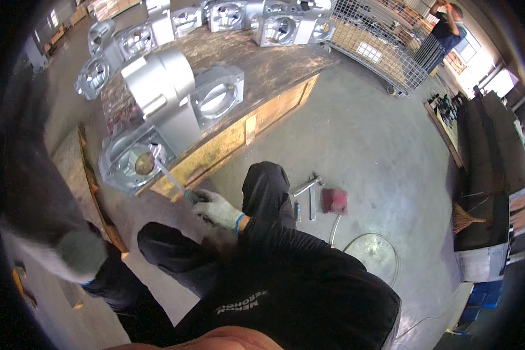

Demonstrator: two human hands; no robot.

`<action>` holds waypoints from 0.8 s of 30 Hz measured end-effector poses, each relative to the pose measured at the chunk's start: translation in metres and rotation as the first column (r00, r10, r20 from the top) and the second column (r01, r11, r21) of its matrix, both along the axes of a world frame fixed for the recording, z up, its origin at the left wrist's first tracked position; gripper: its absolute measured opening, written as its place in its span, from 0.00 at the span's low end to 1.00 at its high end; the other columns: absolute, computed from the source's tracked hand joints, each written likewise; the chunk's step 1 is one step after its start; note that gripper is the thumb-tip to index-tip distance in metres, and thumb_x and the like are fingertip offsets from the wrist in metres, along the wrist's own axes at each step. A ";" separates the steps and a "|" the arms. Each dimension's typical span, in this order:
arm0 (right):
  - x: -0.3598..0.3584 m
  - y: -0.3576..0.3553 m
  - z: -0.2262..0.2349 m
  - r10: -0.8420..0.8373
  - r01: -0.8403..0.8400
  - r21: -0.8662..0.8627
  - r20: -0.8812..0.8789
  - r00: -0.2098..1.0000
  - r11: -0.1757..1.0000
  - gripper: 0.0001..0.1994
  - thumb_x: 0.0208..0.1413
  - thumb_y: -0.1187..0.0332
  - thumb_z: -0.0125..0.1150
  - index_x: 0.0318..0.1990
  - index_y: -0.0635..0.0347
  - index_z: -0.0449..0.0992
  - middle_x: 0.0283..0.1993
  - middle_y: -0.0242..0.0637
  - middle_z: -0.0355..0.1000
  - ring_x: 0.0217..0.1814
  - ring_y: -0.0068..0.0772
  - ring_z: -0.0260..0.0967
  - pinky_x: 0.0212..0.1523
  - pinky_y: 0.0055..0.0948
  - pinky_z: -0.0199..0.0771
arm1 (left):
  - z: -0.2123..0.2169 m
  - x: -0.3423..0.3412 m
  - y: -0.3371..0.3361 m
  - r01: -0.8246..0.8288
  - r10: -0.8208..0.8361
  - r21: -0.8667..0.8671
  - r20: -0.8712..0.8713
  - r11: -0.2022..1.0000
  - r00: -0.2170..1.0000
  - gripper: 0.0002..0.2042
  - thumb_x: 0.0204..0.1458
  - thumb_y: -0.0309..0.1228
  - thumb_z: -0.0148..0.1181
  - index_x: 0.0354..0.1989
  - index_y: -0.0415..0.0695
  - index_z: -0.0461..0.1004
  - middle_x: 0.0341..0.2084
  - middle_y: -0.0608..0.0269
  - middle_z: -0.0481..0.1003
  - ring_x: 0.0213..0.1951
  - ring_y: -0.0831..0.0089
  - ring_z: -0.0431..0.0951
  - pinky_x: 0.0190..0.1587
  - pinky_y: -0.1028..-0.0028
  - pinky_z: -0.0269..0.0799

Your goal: The person deburrs and smooths the edges of a large aluminum casting using a metal file and a hammer. The person repeatedly files edges and taps the part with a hammer while rotating it on a wooden pallet.

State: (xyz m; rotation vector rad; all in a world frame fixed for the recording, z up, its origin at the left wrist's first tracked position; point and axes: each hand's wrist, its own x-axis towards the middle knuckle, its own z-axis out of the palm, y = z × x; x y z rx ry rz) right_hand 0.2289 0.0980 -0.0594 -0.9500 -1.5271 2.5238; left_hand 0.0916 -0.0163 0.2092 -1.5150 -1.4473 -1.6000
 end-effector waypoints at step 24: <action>-0.032 0.041 -0.009 0.200 -0.127 0.581 -0.064 0.978 0.804 0.26 0.60 0.69 0.63 0.66 0.62 0.69 0.48 0.42 0.79 0.42 0.31 0.77 0.45 0.31 0.79 | 0.023 -0.025 -0.018 -0.319 0.311 0.001 -0.223 0.948 0.924 0.43 0.45 0.41 0.72 0.68 0.37 0.59 0.63 0.46 0.66 0.63 0.57 0.69 0.66 0.58 0.64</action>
